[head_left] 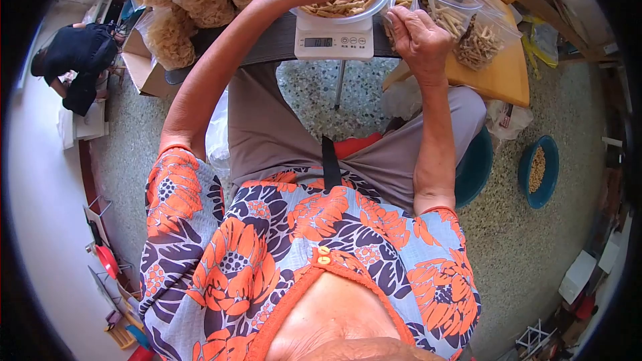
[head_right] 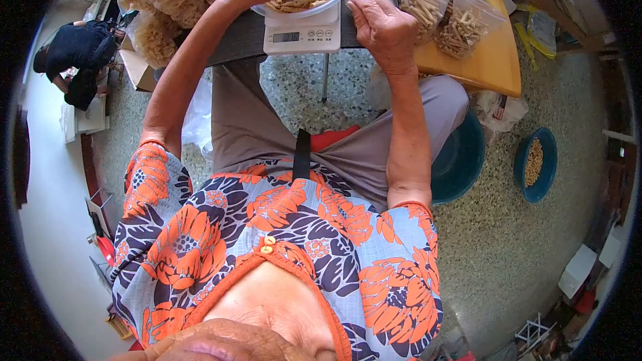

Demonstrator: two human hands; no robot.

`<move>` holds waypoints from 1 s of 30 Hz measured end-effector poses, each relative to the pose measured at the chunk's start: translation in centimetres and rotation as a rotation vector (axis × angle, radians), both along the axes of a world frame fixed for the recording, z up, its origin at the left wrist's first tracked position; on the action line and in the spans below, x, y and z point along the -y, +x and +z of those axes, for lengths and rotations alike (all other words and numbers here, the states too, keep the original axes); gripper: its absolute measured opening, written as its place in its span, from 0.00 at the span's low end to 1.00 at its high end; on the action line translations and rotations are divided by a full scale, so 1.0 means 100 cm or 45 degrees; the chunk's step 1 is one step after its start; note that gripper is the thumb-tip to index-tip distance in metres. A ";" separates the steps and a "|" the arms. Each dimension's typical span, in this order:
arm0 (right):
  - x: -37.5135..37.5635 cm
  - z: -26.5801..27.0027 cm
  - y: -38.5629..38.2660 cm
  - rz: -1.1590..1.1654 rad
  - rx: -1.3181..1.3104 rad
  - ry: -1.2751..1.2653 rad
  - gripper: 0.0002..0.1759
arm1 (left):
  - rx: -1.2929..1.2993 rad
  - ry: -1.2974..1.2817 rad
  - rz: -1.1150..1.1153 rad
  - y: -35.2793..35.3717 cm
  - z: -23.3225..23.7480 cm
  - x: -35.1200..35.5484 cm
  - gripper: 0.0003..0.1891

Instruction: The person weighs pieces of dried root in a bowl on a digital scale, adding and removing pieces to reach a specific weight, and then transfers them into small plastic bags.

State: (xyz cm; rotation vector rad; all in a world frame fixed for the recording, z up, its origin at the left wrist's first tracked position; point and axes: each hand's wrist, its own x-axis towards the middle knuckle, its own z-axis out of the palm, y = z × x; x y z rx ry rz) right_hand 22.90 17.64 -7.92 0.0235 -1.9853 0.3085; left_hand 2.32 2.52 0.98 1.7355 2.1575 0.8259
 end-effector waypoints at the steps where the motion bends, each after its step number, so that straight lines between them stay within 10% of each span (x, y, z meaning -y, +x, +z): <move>1: 0.000 0.000 0.000 0.000 -0.004 0.000 0.08 | -0.025 -0.109 0.020 0.004 0.004 0.002 0.06; 21: -0.001 -0.001 0.001 0.003 0.019 -0.013 0.07 | -0.224 -0.479 0.273 0.035 0.019 -0.008 0.06; 28: 0.001 0.001 0.002 0.003 0.031 -0.032 0.08 | 0.741 -0.155 0.218 -0.008 -0.007 0.006 0.06; 30: 0.001 0.001 0.001 0.006 0.036 -0.041 0.08 | 1.831 -0.106 0.019 -0.019 -0.010 0.006 0.04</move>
